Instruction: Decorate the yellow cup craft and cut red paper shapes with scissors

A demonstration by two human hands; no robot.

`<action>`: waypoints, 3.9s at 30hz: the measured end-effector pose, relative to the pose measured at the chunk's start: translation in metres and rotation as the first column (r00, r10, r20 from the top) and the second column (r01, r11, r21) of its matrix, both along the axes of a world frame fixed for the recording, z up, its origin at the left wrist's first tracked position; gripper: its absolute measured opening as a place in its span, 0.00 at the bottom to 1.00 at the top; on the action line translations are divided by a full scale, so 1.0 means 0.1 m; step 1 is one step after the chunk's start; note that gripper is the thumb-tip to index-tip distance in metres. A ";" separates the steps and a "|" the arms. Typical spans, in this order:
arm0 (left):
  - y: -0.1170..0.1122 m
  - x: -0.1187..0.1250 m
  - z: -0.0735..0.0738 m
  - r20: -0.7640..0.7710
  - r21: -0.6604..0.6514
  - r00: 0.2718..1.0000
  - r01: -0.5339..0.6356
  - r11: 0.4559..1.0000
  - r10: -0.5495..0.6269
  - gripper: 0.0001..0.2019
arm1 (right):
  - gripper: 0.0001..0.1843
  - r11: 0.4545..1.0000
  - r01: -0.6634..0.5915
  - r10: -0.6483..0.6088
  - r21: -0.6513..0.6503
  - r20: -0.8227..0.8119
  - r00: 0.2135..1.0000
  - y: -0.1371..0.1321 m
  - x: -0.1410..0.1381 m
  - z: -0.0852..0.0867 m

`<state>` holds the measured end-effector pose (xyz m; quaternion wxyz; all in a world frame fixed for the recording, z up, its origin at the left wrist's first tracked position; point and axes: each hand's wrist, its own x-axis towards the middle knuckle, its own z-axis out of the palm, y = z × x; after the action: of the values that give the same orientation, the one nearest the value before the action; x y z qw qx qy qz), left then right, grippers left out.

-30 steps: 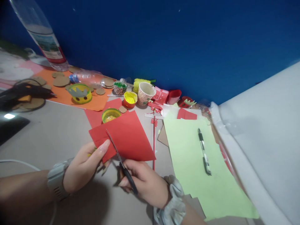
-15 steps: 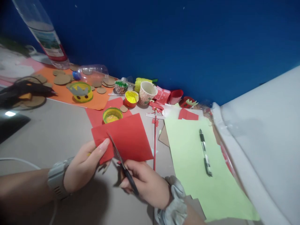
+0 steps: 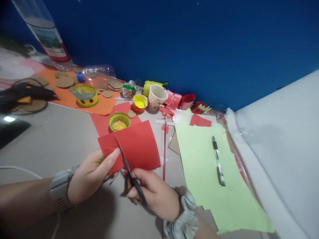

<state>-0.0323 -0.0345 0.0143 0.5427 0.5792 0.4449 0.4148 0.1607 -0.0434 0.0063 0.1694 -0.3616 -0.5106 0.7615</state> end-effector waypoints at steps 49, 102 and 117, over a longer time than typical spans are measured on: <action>-0.02 0.01 0.00 0.040 0.010 0.999 -0.036 0.999 0.035 0.19 | 0.30 0.991 -0.059 0.049 0.118 0.082 0.995 0.03 0.03 0.06; -0.05 0.01 -0.03 0.096 -0.051 0.993 -0.068 0.996 0.073 0.18 | 0.26 0.993 -0.042 0.027 -0.111 -0.129 0.991 0.02 0.06 0.01; -0.01 0.02 -0.05 0.129 -0.161 0.981 -0.121 0.980 0.143 0.16 | 0.26 0.976 -0.114 0.111 -0.183 -0.026 0.993 0.14 0.19 0.18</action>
<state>-0.0306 -0.0354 0.0096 0.5864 0.4748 0.4736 0.4543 0.1799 -0.0298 0.0244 0.0958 -0.3402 -0.4562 0.8167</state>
